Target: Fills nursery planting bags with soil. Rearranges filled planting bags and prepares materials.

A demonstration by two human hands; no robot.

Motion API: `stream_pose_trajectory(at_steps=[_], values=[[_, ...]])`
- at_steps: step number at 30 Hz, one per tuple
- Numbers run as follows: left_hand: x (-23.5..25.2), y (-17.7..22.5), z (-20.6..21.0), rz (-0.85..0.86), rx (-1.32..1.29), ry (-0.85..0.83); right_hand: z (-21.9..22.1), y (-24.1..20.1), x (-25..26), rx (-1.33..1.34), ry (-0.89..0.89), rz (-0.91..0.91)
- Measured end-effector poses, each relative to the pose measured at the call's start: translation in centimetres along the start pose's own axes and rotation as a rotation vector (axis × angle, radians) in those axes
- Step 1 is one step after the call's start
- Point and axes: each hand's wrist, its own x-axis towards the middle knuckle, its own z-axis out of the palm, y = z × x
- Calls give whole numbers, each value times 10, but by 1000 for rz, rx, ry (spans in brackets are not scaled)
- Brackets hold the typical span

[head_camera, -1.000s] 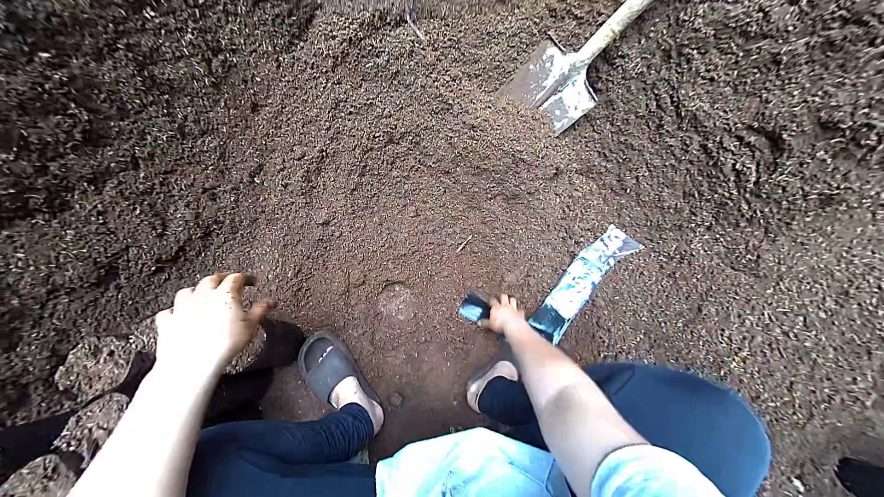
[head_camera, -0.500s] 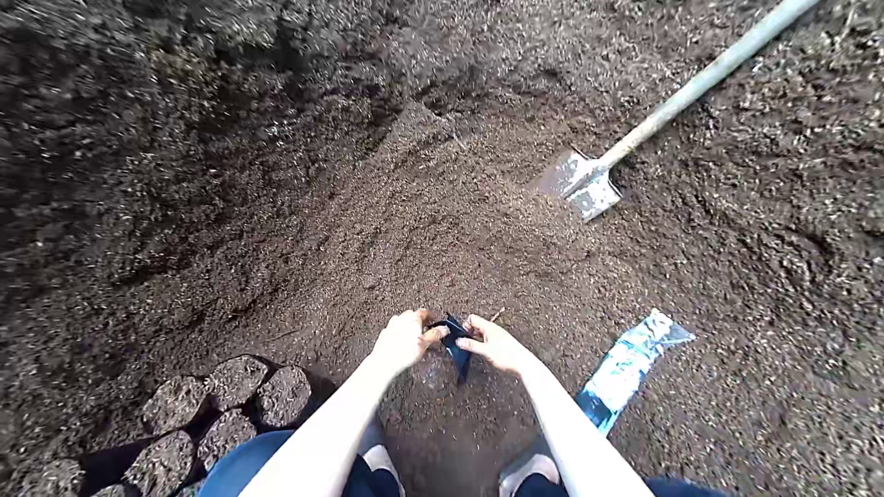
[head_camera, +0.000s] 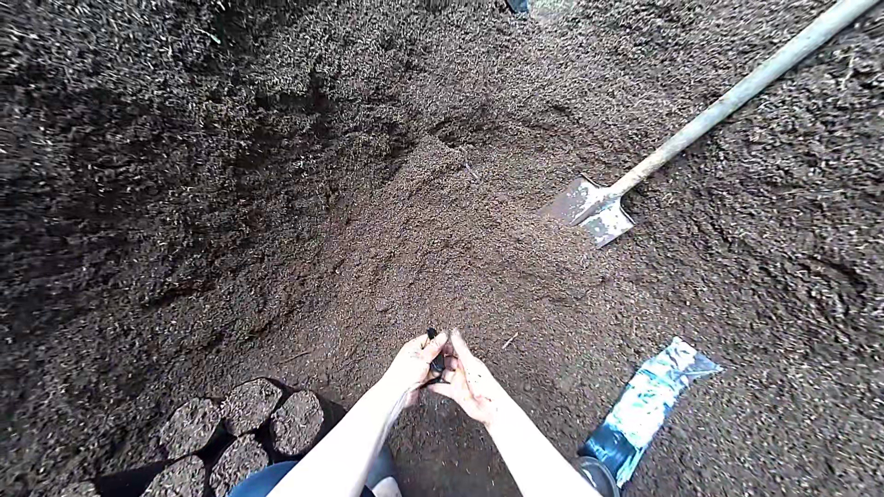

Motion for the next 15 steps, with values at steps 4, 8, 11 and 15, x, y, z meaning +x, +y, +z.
stream_pose_trajectory(at_steps=[4, 8, 11, 15], values=[[0, 4, 1, -86, -283, 126, 9, -6, 12, -23, 59, -126], [7, 3, -15, -47, -220, 210, 1, -13, 18, -322, 54, -230], [12, 1, -21, 14, -116, 132, -1, -19, 17, -498, 71, -216], [12, 4, -9, 77, -158, 55, 9, -22, 18, -347, -10, -34]])
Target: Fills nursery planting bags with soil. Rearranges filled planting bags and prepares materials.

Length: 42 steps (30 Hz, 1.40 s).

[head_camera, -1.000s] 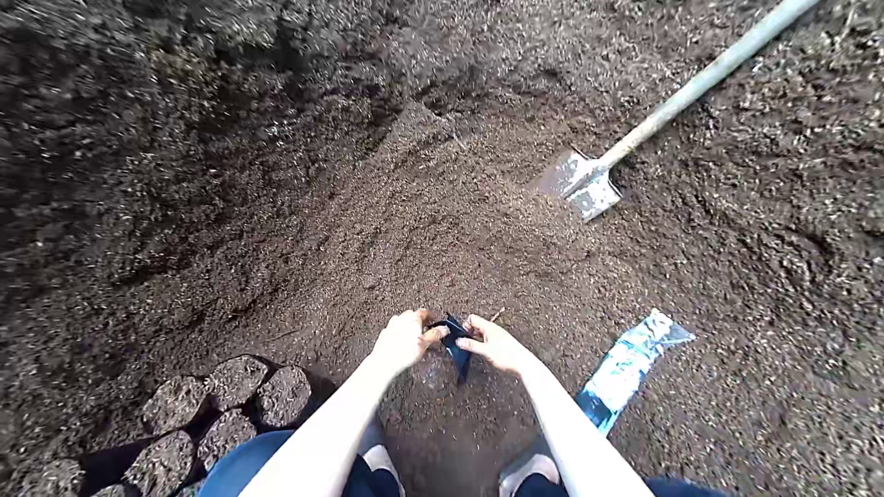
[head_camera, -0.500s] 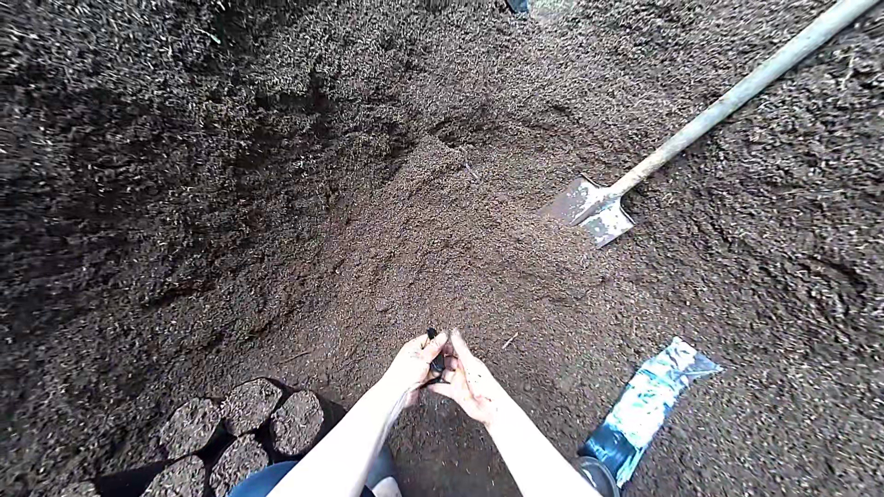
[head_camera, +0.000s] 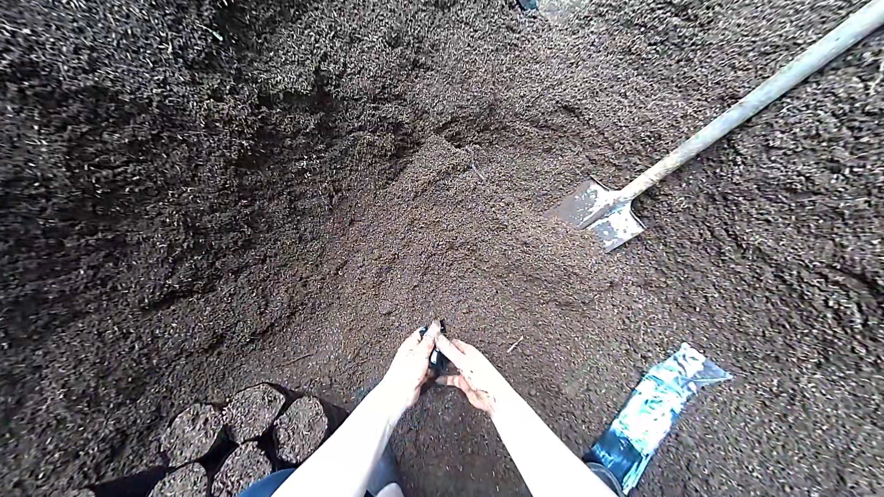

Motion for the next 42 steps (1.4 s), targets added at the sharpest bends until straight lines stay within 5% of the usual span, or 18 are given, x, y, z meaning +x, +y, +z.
stream_pose_trajectory(at_steps=[4, 9, 11, 14, 18, 20, 22, 24, 26, 31, 36, 42], values=[[4, 4, -7, -1, 0, 61, 1, 1, 15, 84, 37, -40], [1, 24, -28, 90, 946, 215, -35, 15, 42, -531, 327, -124], [-4, 29, -33, 217, 1187, 93, -43, 16, 49, -616, 346, -93], [-9, 33, -40, 378, 1445, -66, -37, -1, 59, -753, 292, -109], [-8, 42, -62, 325, 1535, 124, -24, 10, 91, -566, 3, -275], [-7, 51, -78, 335, 1502, 235, -20, 56, 97, -239, -246, -51], [-8, 59, -90, 364, 1425, 340, -20, 129, 86, 14, -412, 394], [-6, 64, -97, 367, 1367, 401, -21, 202, 73, 194, -424, 744], [-2, 66, -99, 319, 1336, 402, -16, 238, 79, 423, -257, 794], [13, 64, -103, 98, 1245, 299, 9, 185, 135, 1016, 272, 407], [48, 55, -105, -169, 1158, 106, -1, 116, 213, 1209, 238, -8], [84, 30, -94, -309, 1241, -50, -15, 59, 240, 1107, 248, 23]])
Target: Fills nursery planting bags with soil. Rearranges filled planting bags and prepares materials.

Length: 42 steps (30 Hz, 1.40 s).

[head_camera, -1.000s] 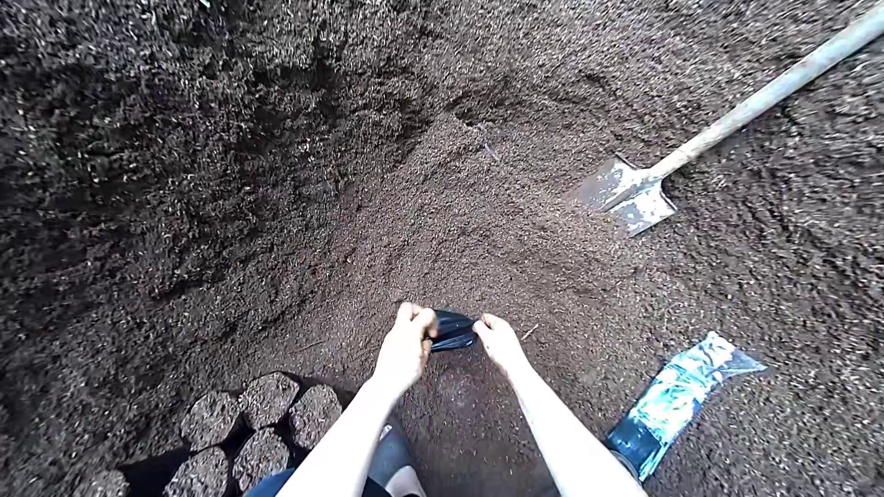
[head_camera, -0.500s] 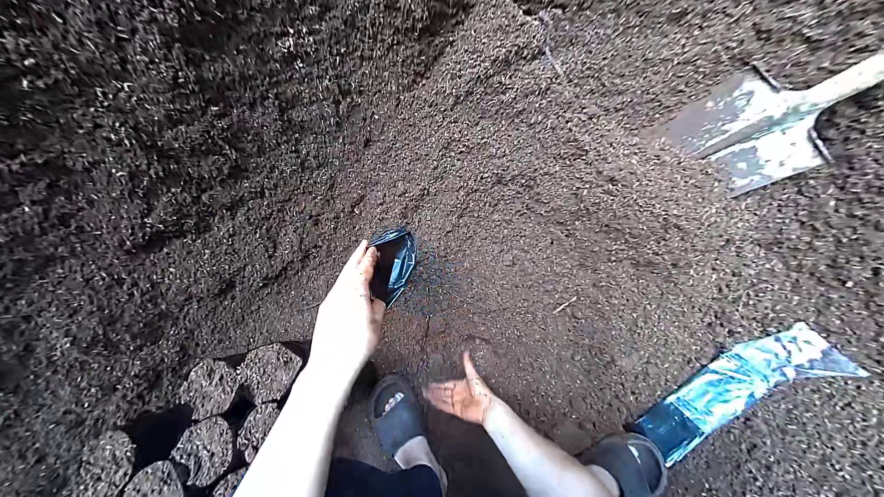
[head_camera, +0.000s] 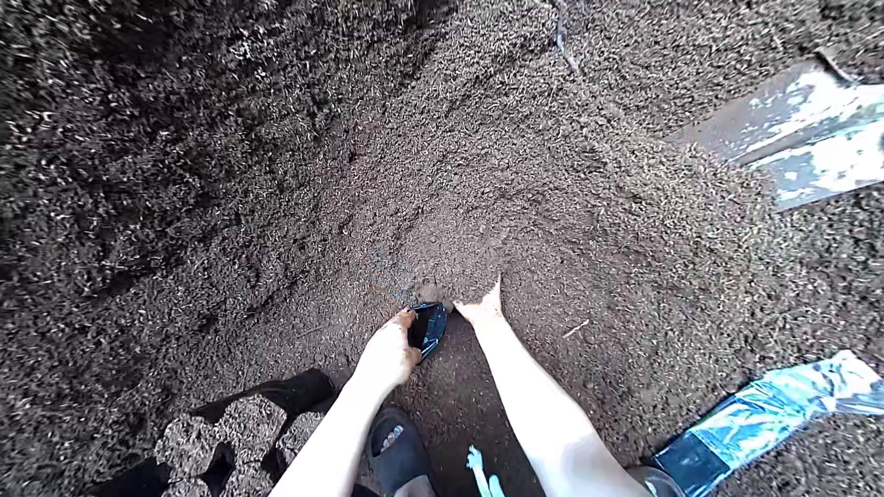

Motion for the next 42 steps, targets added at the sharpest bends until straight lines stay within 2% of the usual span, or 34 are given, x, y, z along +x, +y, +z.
stream_pose_trajectory(at_steps=[4, 8, 10, 12, 14, 16, 18, 20, 21, 22, 25, 26, 27, 30, 32, 35, 39, 42], values=[[12, 9, 3, -33, -14, 34, 23, -32, -49, -163, -94, 93], [13, 33, 7, 63, -181, 90, 30, -48, -101, -271, -190, 142], [9, 45, 8, 116, -230, 114, 37, -53, -118, -474, -149, 22], [6, 50, 10, 150, -218, 118, 46, -52, -132, -779, -65, -185], [4, 53, 13, 179, -216, 129, 48, -53, -135, -1124, -169, -339], [5, 53, 14, 211, -211, 150, 51, -62, -131, -1518, -283, -401], [8, 52, 14, 224, -185, 164, 56, -75, -134, -1695, -283, -439], [11, 48, 15, 220, -161, 167, 40, -87, -136, -1553, -161, -420], [11, 45, 15, 215, -153, 163, 20, -91, -134, -1421, -80, -335], [10, 44, 15, 212, -142, 158, -8, -92, -132, -1295, 8, -179], [10, 40, 14, 215, -83, 107, -110, -73, -121, -872, 167, 476], [10, 40, 14, 216, -58, 80, -137, -62, -115, -727, 210, 566], [9, 41, 14, 216, -46, 58, -150, -52, -110, -605, 273, 545], [3, 42, 5, 228, -114, 60, -139, -36, -90, -333, 397, 295], [3, 38, 2, 218, -146, 67, -121, -38, -78, -215, 387, 110], [6, 33, 2, 184, -131, 53, -90, -44, -43, -56, 272, -96], [6, 33, -1, 194, -148, 58, -65, -47, 7, 51, 58, -210], [8, 37, 2, 201, -147, 48, -65, -48, 1, 42, 99, -199]])
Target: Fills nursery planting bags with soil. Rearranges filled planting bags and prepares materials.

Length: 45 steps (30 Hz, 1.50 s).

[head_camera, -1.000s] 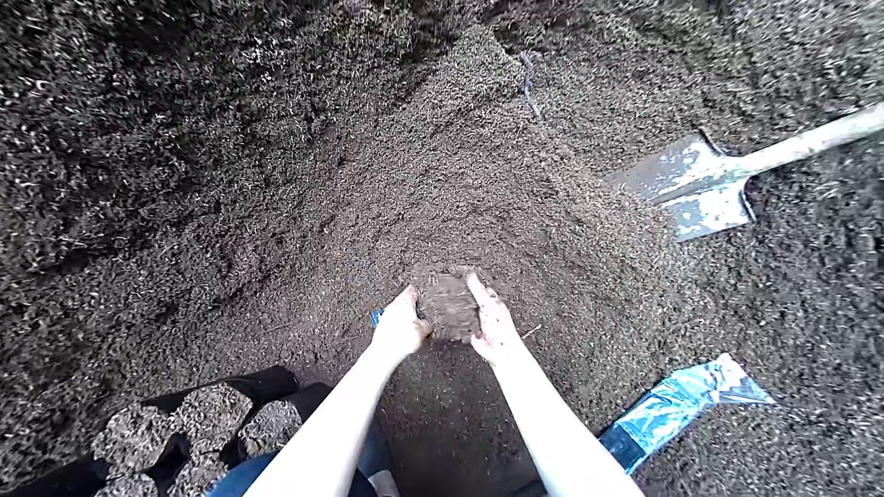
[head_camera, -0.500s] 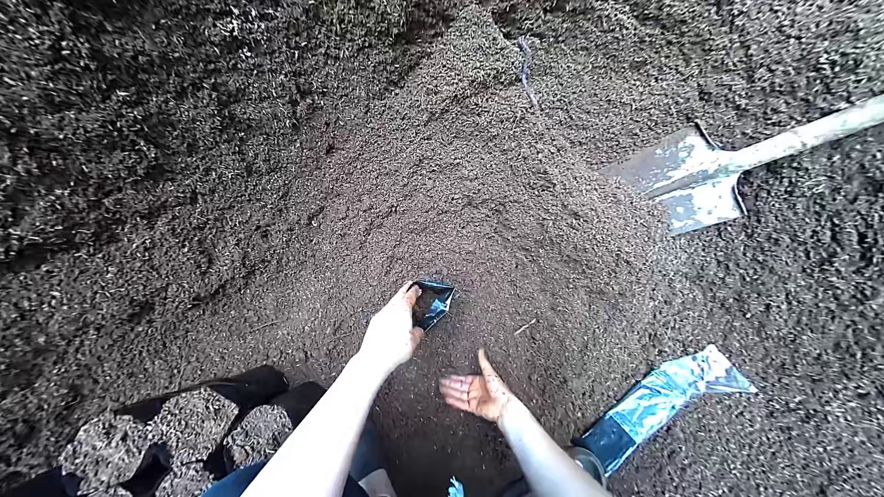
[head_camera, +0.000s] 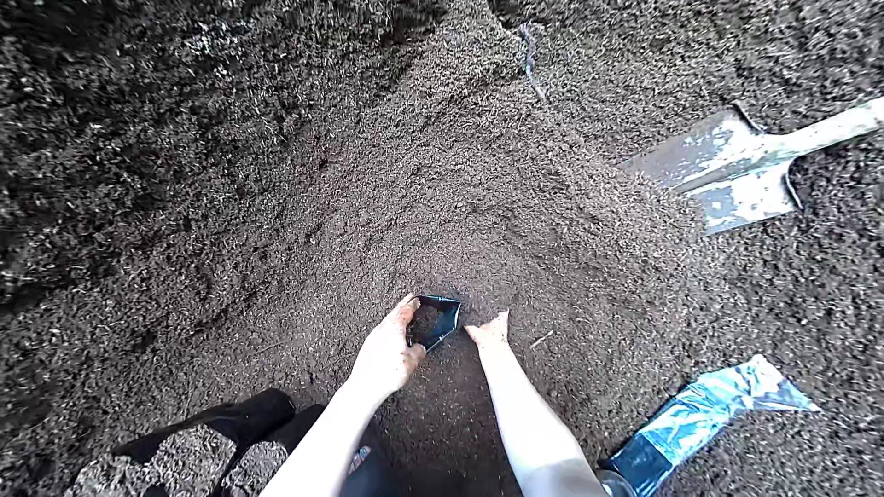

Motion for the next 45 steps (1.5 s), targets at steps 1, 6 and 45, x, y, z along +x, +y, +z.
stream_pose_trajectory(at_steps=[1, 6, 45], values=[[2, 2, 0, 6, 1, -5, 2, -6, -4, -27, 3, 6], [9, 11, 4, 24, 13, -12, 34, -51, -68, -176, -39, 16], [-19, 23, -20, 5, -36, 126, -73, 3, -107, -910, -150, 739]])
